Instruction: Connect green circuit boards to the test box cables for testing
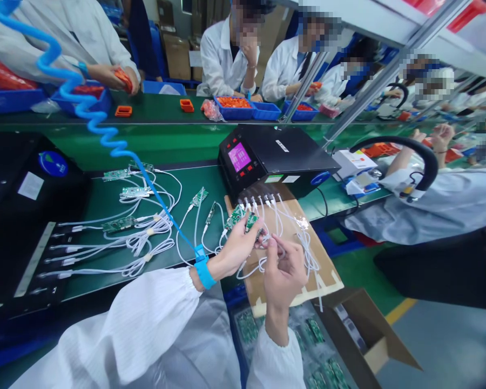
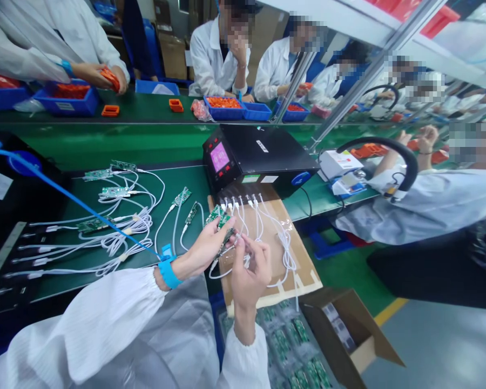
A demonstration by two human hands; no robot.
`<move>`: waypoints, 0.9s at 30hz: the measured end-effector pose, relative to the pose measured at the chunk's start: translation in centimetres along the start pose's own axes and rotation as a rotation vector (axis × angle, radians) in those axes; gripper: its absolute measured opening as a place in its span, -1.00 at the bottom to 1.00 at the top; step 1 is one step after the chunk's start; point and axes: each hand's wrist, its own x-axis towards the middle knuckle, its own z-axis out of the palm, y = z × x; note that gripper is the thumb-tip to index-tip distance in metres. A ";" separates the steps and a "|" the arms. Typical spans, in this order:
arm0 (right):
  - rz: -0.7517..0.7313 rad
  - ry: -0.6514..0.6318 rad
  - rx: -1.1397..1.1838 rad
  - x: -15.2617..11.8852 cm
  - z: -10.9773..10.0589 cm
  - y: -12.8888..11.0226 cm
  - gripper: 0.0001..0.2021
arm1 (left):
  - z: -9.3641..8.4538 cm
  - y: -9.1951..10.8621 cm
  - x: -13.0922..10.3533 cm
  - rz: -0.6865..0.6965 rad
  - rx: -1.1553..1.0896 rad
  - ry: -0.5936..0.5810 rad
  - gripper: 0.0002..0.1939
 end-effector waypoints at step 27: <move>0.098 0.099 -0.147 -0.6 1.1 0.0 -0.71 | -0.6 -2.0 0.9 0.012 0.117 0.081 -0.58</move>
